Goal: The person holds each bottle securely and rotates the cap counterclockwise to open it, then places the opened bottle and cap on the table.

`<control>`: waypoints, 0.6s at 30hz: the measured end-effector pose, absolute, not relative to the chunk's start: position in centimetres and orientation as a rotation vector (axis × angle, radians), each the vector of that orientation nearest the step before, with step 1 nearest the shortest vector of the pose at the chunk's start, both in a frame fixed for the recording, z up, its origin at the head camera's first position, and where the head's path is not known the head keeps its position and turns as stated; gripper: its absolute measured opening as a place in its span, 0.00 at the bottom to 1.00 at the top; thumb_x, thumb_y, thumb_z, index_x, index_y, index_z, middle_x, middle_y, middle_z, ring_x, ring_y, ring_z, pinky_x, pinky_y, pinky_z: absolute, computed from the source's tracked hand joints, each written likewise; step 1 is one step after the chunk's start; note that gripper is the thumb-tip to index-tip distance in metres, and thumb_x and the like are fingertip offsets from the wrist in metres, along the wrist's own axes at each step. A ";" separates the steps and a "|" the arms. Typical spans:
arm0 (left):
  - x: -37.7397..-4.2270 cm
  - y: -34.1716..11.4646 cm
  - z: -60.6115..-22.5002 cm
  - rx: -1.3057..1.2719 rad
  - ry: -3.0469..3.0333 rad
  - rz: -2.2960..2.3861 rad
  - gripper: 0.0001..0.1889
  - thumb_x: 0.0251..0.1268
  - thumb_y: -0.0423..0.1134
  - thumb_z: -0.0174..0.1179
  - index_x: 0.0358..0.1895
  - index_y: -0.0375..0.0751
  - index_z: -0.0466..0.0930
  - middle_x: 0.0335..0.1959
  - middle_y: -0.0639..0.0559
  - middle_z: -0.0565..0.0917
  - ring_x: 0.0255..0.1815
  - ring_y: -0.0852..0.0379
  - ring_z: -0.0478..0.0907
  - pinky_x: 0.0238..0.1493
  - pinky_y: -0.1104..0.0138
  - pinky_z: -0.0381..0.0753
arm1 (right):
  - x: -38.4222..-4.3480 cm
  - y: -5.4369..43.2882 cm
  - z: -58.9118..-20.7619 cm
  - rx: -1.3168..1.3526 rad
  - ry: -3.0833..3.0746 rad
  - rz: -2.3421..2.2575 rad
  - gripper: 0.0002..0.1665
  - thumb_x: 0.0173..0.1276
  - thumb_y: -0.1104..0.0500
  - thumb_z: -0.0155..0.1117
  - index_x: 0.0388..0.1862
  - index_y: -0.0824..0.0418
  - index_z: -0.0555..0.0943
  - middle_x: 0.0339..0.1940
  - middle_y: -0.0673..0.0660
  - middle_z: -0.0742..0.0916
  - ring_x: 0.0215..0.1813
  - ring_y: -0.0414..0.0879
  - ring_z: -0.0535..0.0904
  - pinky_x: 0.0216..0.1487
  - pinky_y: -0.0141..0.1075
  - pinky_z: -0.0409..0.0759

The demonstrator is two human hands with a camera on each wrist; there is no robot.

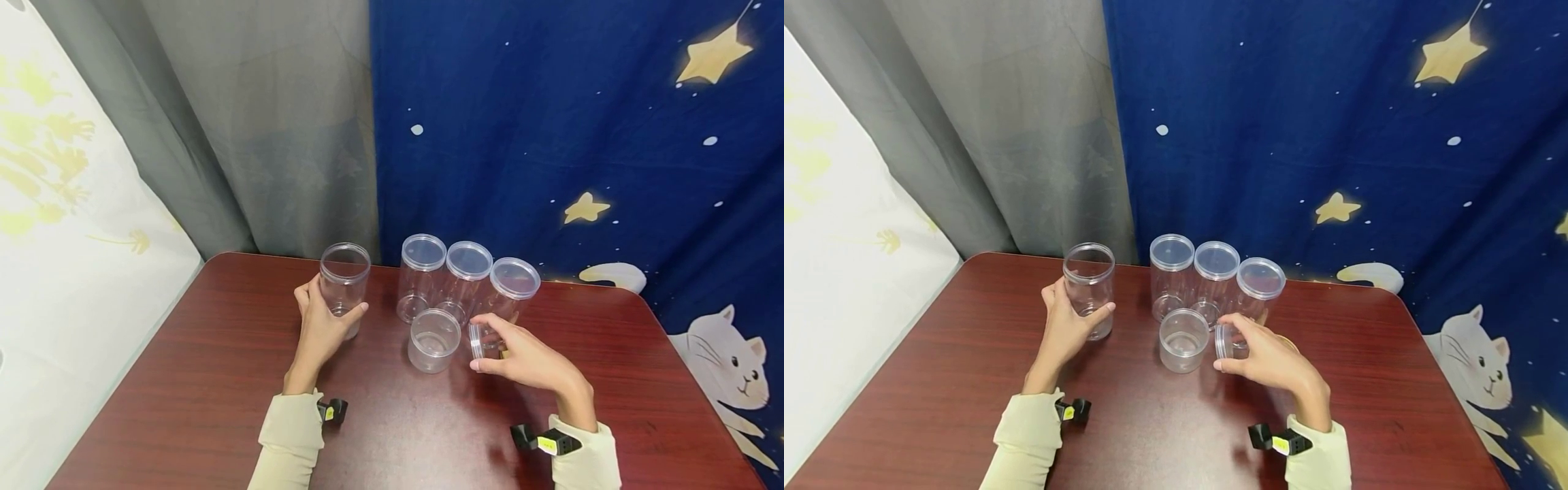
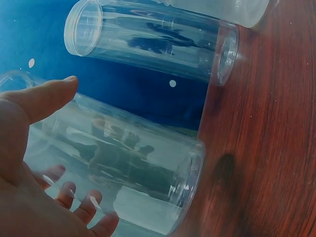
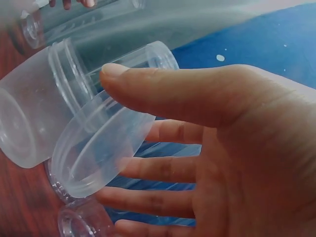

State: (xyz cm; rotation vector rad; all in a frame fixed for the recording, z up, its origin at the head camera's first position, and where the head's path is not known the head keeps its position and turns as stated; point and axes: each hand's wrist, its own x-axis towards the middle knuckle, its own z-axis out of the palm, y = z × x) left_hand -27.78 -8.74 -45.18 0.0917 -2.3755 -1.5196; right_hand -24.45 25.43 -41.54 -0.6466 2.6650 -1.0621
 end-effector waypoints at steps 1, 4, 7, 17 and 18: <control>-27.8 -8.7 -45.2 0.097 -2.368 -1.523 0.50 0.46 0.42 0.78 0.72 0.39 0.57 0.61 0.39 0.57 0.66 0.44 0.58 0.68 0.53 0.62 | -24.5 25.5 -41.6 -0.649 2.655 -1.065 0.39 0.58 0.49 0.76 0.65 0.59 0.70 0.50 0.58 0.85 0.54 0.54 0.82 0.51 0.52 0.82; -27.9 -8.8 -45.3 0.109 -2.357 -1.525 0.50 0.46 0.42 0.78 0.72 0.38 0.57 0.61 0.39 0.57 0.66 0.44 0.58 0.68 0.53 0.62 | -24.6 25.6 -41.8 -0.654 2.633 -1.065 0.39 0.58 0.50 0.76 0.64 0.61 0.70 0.49 0.59 0.85 0.54 0.55 0.82 0.51 0.52 0.82; -27.9 -8.8 -45.3 0.112 -2.354 -1.523 0.50 0.46 0.42 0.78 0.72 0.38 0.57 0.61 0.38 0.57 0.65 0.44 0.58 0.68 0.53 0.62 | -24.7 25.6 -42.0 -0.631 2.626 -1.043 0.39 0.57 0.49 0.77 0.64 0.59 0.70 0.49 0.59 0.85 0.53 0.54 0.83 0.51 0.51 0.82; -27.9 -8.9 -45.5 0.112 -2.343 -1.525 0.50 0.45 0.41 0.78 0.72 0.37 0.57 0.61 0.38 0.58 0.66 0.43 0.58 0.68 0.52 0.61 | -24.8 25.3 -42.4 -0.549 2.658 -0.902 0.40 0.54 0.45 0.78 0.63 0.51 0.71 0.48 0.55 0.87 0.45 0.47 0.85 0.45 0.40 0.83; -27.9 -8.9 -45.4 0.111 -2.342 -1.525 0.50 0.45 0.41 0.78 0.72 0.37 0.57 0.61 0.38 0.58 0.66 0.43 0.58 0.68 0.52 0.61 | -24.9 25.3 -42.4 -0.547 2.653 -0.905 0.40 0.54 0.45 0.78 0.63 0.51 0.71 0.48 0.55 0.87 0.44 0.47 0.85 0.44 0.39 0.83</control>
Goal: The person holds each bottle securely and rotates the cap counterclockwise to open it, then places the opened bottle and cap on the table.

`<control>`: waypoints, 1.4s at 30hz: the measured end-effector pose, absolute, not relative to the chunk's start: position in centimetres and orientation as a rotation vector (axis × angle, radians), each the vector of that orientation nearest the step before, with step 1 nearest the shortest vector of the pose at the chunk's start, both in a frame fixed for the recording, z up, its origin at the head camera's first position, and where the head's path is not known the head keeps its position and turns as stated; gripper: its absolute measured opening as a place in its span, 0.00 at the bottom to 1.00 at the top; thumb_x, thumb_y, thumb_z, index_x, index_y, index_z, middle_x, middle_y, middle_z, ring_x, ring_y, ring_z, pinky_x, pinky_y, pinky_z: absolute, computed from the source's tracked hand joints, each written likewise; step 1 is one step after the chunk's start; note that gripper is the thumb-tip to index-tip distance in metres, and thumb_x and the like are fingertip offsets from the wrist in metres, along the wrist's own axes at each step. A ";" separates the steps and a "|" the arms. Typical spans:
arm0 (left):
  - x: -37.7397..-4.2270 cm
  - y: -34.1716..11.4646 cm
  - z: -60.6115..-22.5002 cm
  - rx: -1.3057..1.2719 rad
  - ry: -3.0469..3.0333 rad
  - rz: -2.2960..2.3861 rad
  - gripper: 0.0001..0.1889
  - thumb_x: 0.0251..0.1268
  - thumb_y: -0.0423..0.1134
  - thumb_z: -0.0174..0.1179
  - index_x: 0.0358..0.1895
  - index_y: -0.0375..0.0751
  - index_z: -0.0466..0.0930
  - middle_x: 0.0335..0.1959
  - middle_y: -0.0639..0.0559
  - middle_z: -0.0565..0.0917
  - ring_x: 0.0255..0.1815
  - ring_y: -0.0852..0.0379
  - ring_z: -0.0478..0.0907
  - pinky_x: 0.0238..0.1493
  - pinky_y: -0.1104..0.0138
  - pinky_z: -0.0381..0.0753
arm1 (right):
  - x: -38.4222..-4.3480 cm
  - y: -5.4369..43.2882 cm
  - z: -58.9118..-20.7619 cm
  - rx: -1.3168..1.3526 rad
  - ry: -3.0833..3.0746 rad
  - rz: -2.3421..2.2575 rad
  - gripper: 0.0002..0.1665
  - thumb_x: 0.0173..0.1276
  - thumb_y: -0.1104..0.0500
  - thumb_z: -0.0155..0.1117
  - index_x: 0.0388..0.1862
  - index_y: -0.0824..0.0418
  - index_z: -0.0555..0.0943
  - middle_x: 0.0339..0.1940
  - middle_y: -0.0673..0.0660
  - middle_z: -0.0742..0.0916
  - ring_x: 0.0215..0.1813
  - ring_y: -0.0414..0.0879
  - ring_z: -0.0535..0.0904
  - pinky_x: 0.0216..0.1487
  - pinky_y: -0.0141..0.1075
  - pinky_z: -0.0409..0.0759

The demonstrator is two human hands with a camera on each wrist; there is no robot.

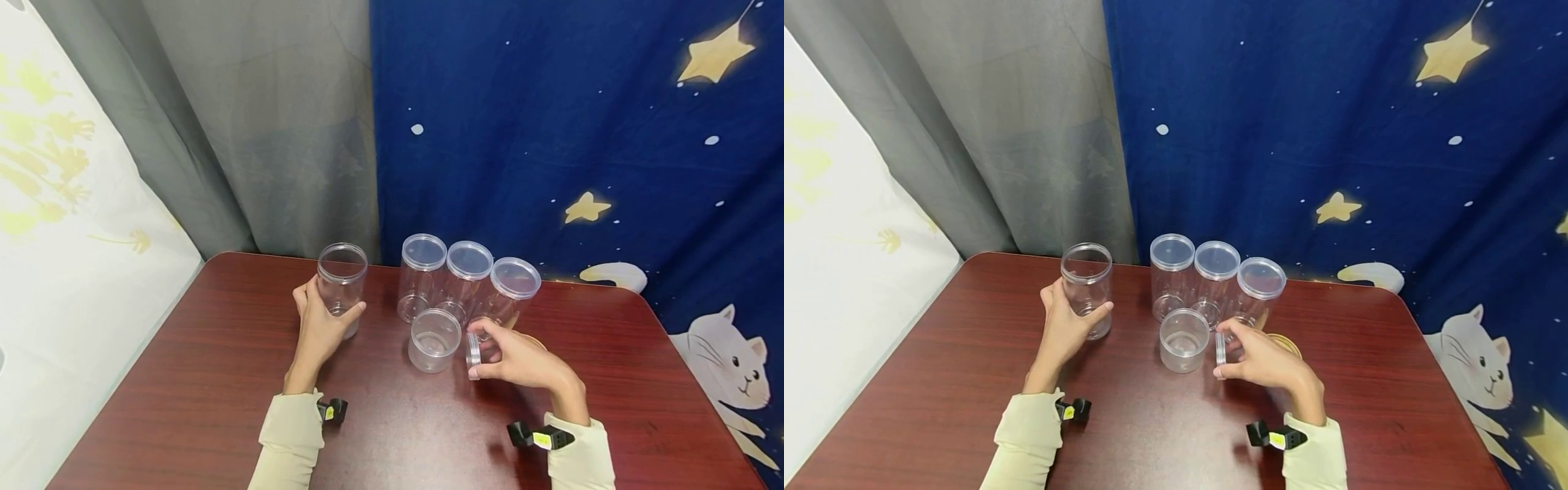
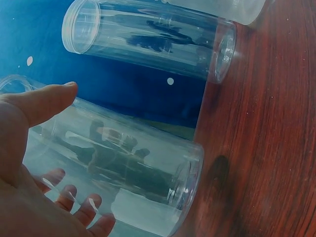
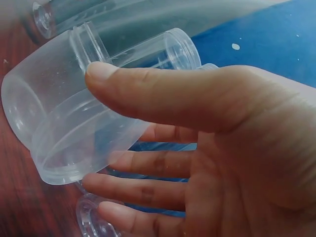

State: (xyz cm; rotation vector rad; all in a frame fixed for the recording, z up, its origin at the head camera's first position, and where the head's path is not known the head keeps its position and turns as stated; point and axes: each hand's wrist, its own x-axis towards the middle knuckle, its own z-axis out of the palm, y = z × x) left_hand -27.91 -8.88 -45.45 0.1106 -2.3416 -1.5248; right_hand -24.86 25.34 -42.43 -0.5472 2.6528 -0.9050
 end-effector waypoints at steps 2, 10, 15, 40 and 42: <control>-27.9 -8.9 -45.4 0.111 -2.339 -1.527 0.50 0.45 0.41 0.78 0.72 0.37 0.57 0.61 0.38 0.58 0.65 0.43 0.58 0.68 0.51 0.61 | -24.9 25.4 -42.5 -0.562 2.628 -0.930 0.39 0.54 0.47 0.78 0.62 0.53 0.71 0.48 0.56 0.87 0.44 0.47 0.86 0.44 0.39 0.83; -28.0 -9.0 -45.6 0.105 -2.348 -1.530 0.50 0.46 0.41 0.78 0.71 0.36 0.57 0.61 0.37 0.57 0.65 0.43 0.58 0.68 0.52 0.61 | -25.1 25.4 -42.9 -0.596 2.554 -1.008 0.39 0.55 0.48 0.79 0.61 0.56 0.70 0.49 0.60 0.86 0.45 0.48 0.86 0.45 0.36 0.83; -28.0 -9.1 -45.8 0.111 -2.340 -1.514 0.51 0.45 0.40 0.78 0.72 0.35 0.57 0.61 0.37 0.58 0.64 0.43 0.60 0.68 0.52 0.63 | -25.3 25.6 -43.3 -0.616 2.530 -1.021 0.38 0.55 0.49 0.78 0.60 0.55 0.70 0.52 0.61 0.84 0.47 0.49 0.85 0.45 0.35 0.82; -28.4 -9.4 -46.6 0.163 -2.332 -1.488 0.51 0.47 0.38 0.77 0.72 0.33 0.53 0.64 0.34 0.60 0.65 0.39 0.64 0.69 0.50 0.64 | -25.6 25.8 -43.6 -0.705 2.588 -0.882 0.45 0.53 0.55 0.79 0.66 0.71 0.70 0.60 0.68 0.79 0.42 0.47 0.81 0.45 0.39 0.82; -28.4 -9.4 -46.5 0.169 -2.327 -1.480 0.53 0.47 0.39 0.77 0.73 0.35 0.51 0.66 0.34 0.59 0.65 0.37 0.64 0.68 0.48 0.64 | -25.6 25.8 -43.6 -0.716 2.598 -0.864 0.45 0.52 0.55 0.80 0.65 0.71 0.71 0.61 0.68 0.78 0.42 0.45 0.80 0.46 0.43 0.82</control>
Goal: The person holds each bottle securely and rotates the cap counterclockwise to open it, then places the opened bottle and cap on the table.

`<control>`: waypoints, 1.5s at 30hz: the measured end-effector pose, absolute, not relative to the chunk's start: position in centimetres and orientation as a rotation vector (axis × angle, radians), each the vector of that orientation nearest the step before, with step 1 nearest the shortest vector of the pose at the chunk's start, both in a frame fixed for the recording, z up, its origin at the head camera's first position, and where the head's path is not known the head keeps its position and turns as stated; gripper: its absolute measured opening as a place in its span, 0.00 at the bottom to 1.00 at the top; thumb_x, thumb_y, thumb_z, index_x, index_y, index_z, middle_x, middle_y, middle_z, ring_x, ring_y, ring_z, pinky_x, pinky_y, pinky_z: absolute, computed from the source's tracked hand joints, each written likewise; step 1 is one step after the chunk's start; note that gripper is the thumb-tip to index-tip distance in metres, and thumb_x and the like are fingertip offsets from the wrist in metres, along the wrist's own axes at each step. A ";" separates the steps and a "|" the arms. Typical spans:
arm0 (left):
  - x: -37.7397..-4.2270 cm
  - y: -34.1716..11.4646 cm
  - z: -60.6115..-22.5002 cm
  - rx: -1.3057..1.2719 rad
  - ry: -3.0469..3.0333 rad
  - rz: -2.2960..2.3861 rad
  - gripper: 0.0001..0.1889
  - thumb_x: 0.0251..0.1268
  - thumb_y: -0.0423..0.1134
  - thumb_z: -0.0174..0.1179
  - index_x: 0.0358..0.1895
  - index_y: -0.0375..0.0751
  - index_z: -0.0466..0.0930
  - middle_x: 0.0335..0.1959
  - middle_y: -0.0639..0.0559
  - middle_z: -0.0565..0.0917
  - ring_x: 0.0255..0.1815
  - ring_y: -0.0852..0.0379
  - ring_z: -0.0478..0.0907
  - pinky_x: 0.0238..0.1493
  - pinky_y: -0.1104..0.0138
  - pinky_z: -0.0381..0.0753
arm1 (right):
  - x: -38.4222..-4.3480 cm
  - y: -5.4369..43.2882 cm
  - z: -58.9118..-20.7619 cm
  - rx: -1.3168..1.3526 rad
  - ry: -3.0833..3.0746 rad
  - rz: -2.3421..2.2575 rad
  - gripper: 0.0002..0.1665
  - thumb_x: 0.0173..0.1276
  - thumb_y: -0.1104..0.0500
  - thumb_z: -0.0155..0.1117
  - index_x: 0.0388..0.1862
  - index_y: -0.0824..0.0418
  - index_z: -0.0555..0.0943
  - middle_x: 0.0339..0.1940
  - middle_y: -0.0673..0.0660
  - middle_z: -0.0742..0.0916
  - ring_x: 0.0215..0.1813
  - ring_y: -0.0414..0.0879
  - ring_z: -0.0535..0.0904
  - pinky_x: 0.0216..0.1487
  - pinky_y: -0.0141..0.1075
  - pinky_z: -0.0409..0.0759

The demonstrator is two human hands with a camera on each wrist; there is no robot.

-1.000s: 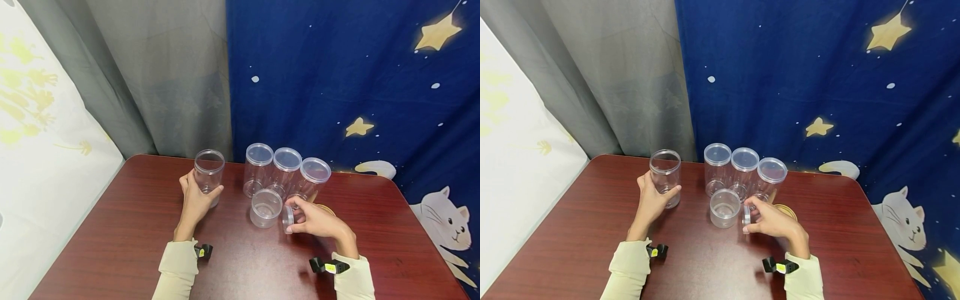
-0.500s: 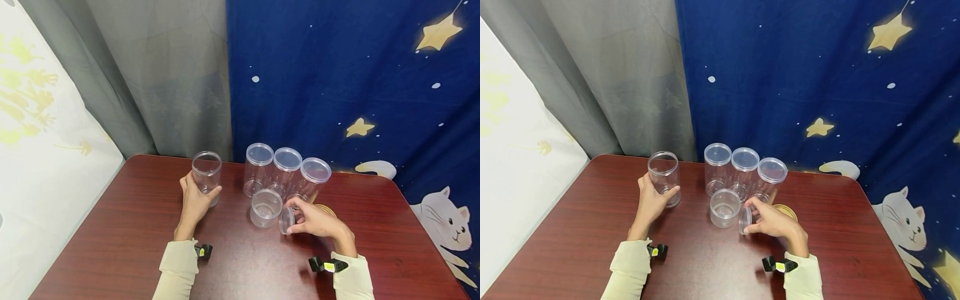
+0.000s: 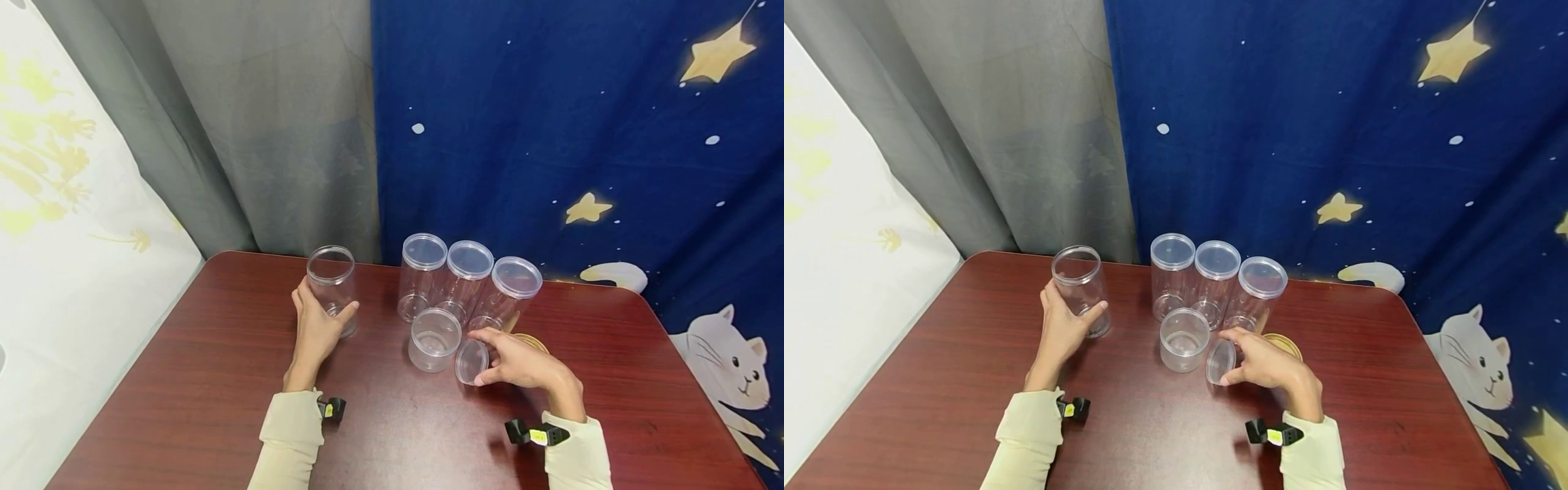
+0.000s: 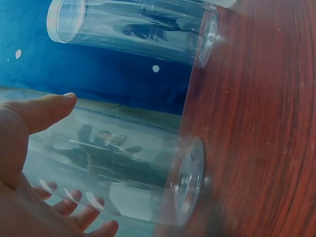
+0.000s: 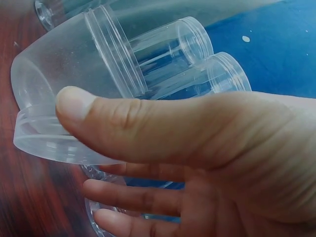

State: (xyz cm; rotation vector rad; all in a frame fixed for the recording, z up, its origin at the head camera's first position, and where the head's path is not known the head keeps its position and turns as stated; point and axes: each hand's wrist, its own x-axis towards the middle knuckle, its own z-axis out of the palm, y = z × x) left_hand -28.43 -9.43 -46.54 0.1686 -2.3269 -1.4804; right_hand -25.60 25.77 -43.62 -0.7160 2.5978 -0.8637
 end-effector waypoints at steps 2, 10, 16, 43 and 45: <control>-28.5 -9.4 -46.4 0.174 -2.321 -1.474 0.55 0.46 0.40 0.78 0.74 0.37 0.49 0.67 0.35 0.58 0.65 0.35 0.64 0.68 0.44 0.64 | -25.6 25.8 -43.6 -0.720 2.612 -0.845 0.45 0.52 0.55 0.80 0.65 0.71 0.71 0.61 0.68 0.78 0.42 0.44 0.80 0.47 0.44 0.82; -28.2 -8.9 -45.3 0.130 -2.148 -1.295 0.59 0.45 0.44 0.79 0.75 0.38 0.45 0.73 0.38 0.47 0.73 0.37 0.50 0.66 0.41 0.51 | -25.5 25.9 -43.2 -0.739 2.659 -0.768 0.45 0.49 0.55 0.81 0.63 0.72 0.73 0.59 0.67 0.80 0.49 0.50 0.79 0.51 0.40 0.79; -27.5 -8.7 -43.5 -0.020 -1.989 -1.072 0.47 0.49 0.45 0.75 0.70 0.36 0.58 0.73 0.35 0.51 0.74 0.41 0.49 0.65 0.42 0.50 | -25.4 26.0 -43.1 -0.789 2.670 -0.737 0.44 0.49 0.55 0.81 0.62 0.72 0.74 0.58 0.65 0.80 0.55 0.56 0.78 0.57 0.44 0.76; -26.1 -4.6 -43.1 -0.485 -2.363 -1.444 0.29 0.68 0.37 0.62 0.68 0.36 0.64 0.65 0.40 0.72 0.66 0.44 0.72 0.66 0.53 0.72 | -25.1 24.8 -44.4 -0.709 2.684 -0.577 0.49 0.41 0.57 0.85 0.63 0.66 0.74 0.59 0.60 0.80 0.58 0.54 0.70 0.56 0.46 0.74; -26.4 -4.4 -43.0 -0.472 -2.407 -1.452 0.31 0.68 0.38 0.62 0.70 0.36 0.62 0.67 0.39 0.71 0.67 0.44 0.71 0.67 0.53 0.72 | -25.0 24.8 -44.4 -0.692 2.684 -0.578 0.49 0.40 0.57 0.85 0.63 0.65 0.75 0.58 0.59 0.80 0.57 0.53 0.70 0.56 0.46 0.74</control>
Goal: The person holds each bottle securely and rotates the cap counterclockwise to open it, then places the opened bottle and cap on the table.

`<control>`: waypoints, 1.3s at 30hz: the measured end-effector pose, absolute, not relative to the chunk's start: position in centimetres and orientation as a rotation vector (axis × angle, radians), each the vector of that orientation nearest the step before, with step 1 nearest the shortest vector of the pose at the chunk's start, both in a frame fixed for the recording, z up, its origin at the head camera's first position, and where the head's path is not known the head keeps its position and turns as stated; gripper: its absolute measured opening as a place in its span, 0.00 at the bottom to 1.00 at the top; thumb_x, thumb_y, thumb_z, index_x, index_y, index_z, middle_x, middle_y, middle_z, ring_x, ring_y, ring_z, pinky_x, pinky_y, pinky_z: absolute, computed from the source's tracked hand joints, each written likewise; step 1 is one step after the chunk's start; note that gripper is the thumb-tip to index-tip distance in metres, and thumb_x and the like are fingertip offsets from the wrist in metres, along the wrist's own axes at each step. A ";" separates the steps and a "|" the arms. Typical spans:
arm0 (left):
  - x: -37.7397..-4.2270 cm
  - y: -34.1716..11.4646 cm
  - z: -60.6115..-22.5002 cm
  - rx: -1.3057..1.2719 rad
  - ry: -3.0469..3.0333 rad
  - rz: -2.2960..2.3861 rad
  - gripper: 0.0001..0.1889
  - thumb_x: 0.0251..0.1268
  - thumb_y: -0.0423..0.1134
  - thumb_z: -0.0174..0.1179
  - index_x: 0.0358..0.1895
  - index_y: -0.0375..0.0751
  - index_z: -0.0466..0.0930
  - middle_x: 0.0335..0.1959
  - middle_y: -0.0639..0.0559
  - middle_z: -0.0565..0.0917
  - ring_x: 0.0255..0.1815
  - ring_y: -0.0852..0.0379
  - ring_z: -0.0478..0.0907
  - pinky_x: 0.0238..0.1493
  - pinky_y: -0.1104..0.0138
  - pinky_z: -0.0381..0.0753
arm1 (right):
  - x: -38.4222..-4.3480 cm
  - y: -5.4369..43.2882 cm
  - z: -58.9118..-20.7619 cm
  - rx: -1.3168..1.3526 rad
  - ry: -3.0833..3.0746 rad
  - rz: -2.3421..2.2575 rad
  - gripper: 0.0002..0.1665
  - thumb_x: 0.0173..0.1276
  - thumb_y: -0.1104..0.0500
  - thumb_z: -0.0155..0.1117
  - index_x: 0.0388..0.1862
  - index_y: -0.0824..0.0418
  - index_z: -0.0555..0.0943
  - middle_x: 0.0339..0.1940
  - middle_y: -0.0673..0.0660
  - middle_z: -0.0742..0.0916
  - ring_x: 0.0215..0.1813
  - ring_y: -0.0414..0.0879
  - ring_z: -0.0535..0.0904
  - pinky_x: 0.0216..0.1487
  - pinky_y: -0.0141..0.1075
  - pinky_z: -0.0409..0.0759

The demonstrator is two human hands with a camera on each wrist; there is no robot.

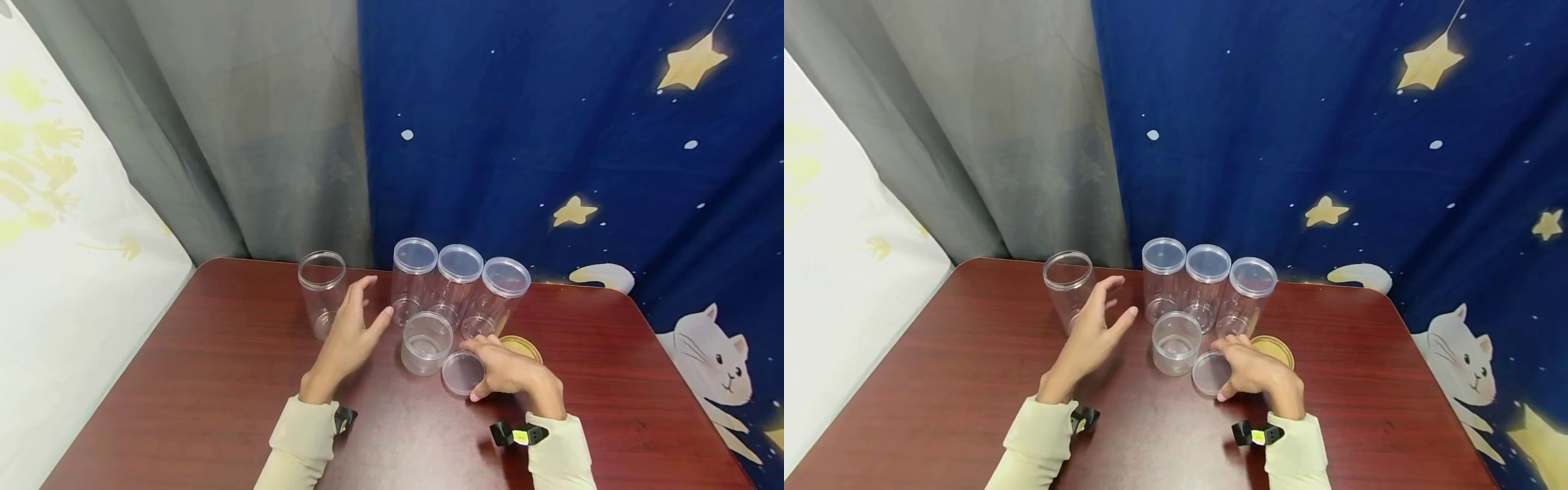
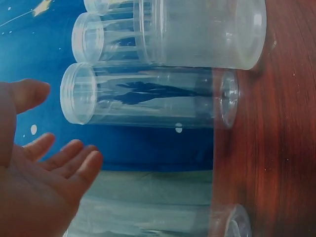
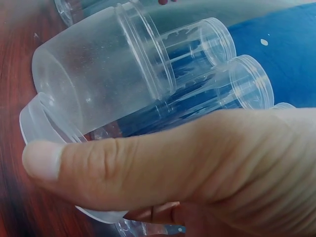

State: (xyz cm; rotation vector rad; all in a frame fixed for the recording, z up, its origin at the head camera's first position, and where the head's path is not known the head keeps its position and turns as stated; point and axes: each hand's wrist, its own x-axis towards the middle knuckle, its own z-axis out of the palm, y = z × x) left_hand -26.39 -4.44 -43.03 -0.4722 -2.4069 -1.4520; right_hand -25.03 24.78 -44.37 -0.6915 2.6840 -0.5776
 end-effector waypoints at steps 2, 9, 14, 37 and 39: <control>-26.8 -4.3 -43.0 -0.467 -2.438 -1.467 0.32 0.68 0.39 0.62 0.71 0.35 0.60 0.68 0.39 0.70 0.68 0.43 0.70 0.67 0.52 0.71 | -25.0 24.7 -44.4 -0.672 2.685 -0.568 0.49 0.39 0.57 0.85 0.63 0.64 0.75 0.59 0.59 0.80 0.57 0.52 0.70 0.56 0.46 0.73; -29.0 -3.3 -43.9 -0.432 -2.508 -1.534 0.37 0.66 0.39 0.64 0.74 0.36 0.56 0.71 0.38 0.66 0.70 0.43 0.68 0.68 0.52 0.70 | -25.0 24.6 -44.7 -0.645 2.679 -0.543 0.48 0.38 0.58 0.85 0.61 0.61 0.75 0.57 0.58 0.79 0.56 0.52 0.68 0.59 0.50 0.71; -30.2 -2.4 -45.0 -0.392 -2.505 -1.593 0.41 0.62 0.39 0.67 0.75 0.36 0.54 0.72 0.36 0.65 0.72 0.42 0.65 0.69 0.50 0.68 | -24.8 24.7 -45.0 -0.646 2.678 -0.547 0.47 0.37 0.58 0.86 0.60 0.61 0.75 0.55 0.57 0.79 0.55 0.51 0.68 0.59 0.49 0.71; -33.4 -0.4 -46.1 -0.384 -2.493 -1.795 0.54 0.53 0.41 0.75 0.77 0.37 0.47 0.72 0.37 0.66 0.74 0.43 0.63 0.73 0.48 0.61 | -24.9 23.9 -45.5 -0.626 2.724 -0.490 0.42 0.32 0.57 0.87 0.50 0.56 0.76 0.47 0.54 0.77 0.51 0.51 0.69 0.53 0.51 0.69; -33.5 -0.2 -46.2 -0.362 -2.504 -1.780 0.55 0.52 0.41 0.76 0.77 0.38 0.45 0.72 0.36 0.65 0.74 0.42 0.62 0.73 0.48 0.60 | -24.8 23.7 -45.6 -0.619 2.735 -0.476 0.43 0.31 0.58 0.87 0.50 0.56 0.76 0.46 0.54 0.77 0.51 0.51 0.69 0.52 0.50 0.69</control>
